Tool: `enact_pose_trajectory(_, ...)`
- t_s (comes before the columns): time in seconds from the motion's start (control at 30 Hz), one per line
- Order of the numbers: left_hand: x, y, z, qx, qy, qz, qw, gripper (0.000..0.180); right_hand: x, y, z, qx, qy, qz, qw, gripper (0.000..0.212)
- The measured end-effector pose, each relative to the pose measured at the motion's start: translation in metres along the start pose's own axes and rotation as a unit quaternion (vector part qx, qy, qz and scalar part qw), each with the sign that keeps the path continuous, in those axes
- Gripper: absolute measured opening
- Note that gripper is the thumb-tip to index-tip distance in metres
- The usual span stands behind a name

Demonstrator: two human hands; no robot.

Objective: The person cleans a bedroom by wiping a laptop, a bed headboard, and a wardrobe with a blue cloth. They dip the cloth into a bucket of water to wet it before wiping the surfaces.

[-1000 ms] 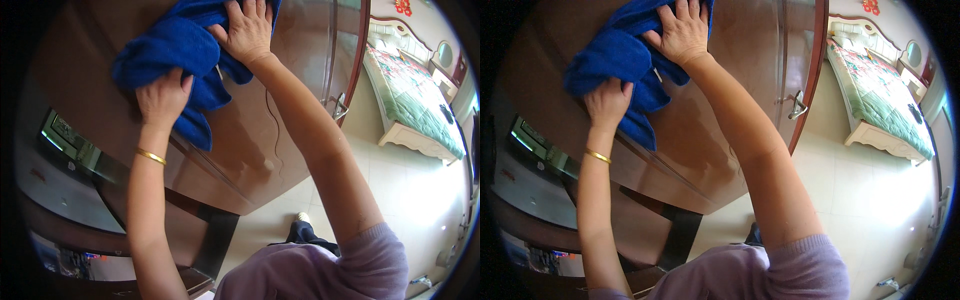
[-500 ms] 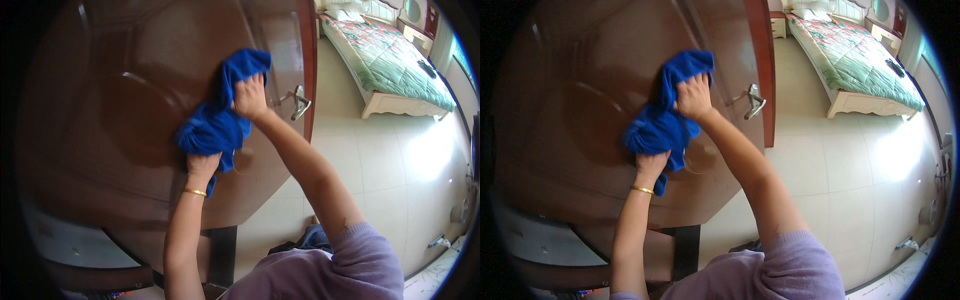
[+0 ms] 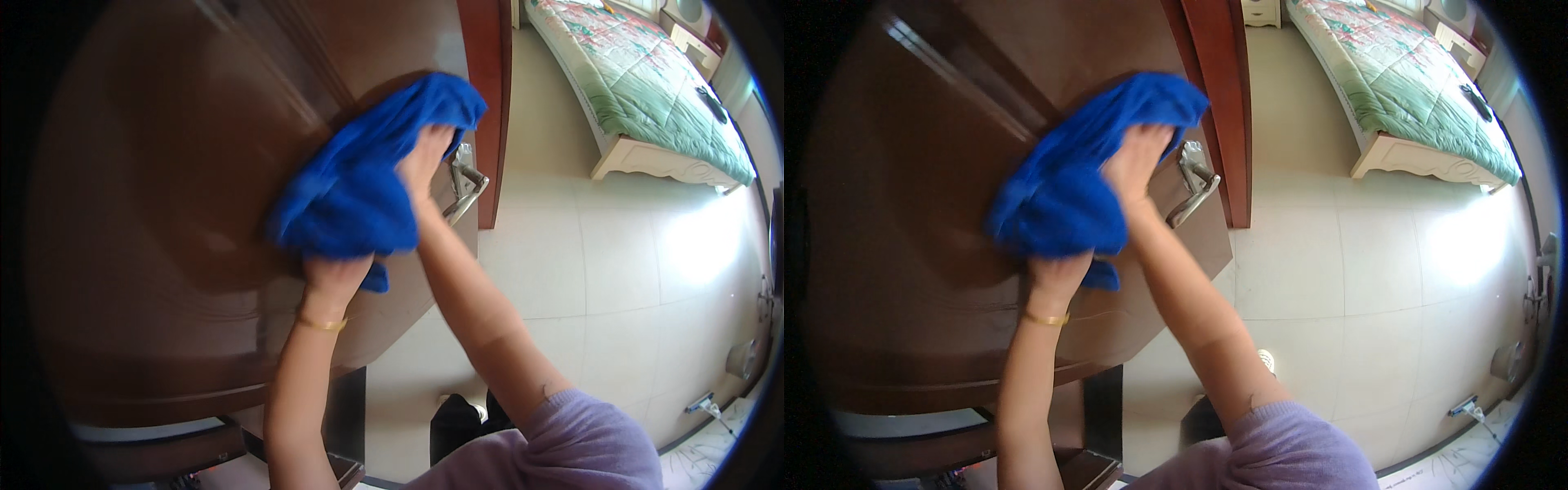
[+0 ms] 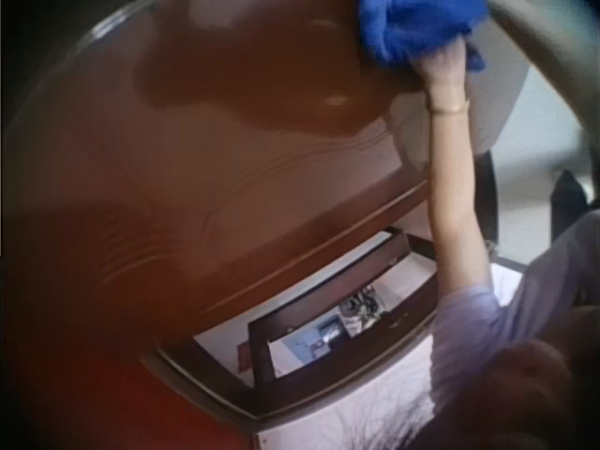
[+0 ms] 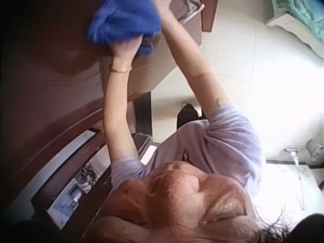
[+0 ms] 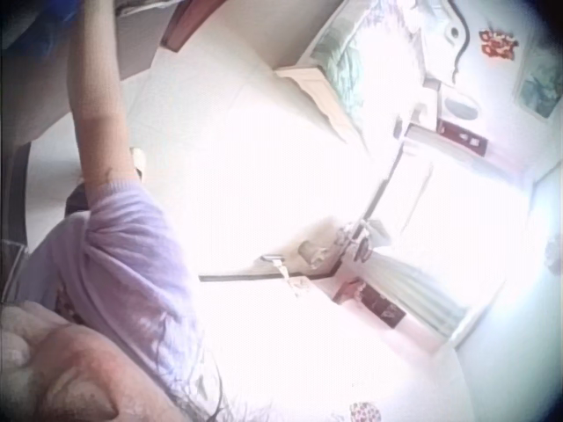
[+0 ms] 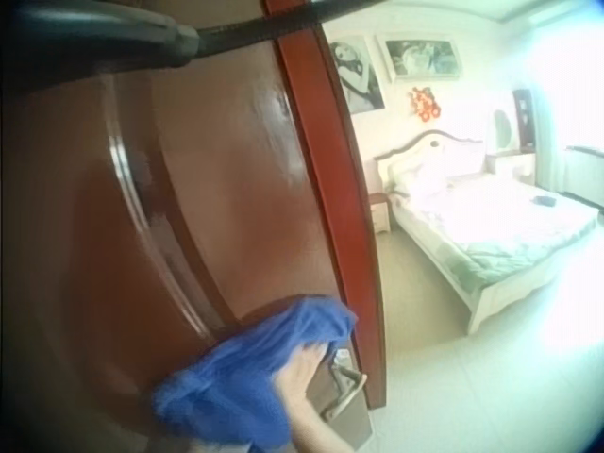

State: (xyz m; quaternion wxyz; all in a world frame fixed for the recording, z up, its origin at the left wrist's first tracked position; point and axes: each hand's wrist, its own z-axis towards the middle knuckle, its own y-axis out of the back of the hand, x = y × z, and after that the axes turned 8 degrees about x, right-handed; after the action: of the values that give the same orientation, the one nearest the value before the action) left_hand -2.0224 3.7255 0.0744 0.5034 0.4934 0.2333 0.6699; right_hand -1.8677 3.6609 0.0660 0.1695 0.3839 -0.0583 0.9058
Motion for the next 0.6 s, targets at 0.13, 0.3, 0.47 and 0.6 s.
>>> enact_pose_trajectory(0.13,-0.007,-0.030,-0.076,0.070,0.010,-0.045,0.996,0.061,0.010,0.022,-0.057,0.140,0.101,0.017,0.985,0.050)
enact_pose_trajectory(0.3,-0.042,-0.089,-0.123,0.160,0.053,-0.129,0.977,0.050,-0.045,0.031,-0.115,0.198,0.181,0.072,0.961,0.044)
enact_pose_trajectory(0.47,-0.087,-0.169,-0.147,0.260,0.036,-0.090,0.961,0.056,-0.120,0.033,-0.173,0.237,0.166,-0.005,0.957,0.045)
enact_pose_trajectory(0.6,-0.133,-0.245,-0.161,0.053,-0.007,-0.098,0.994,0.057,-0.199,0.027,-0.203,0.158,0.141,-0.010,0.977,0.044)
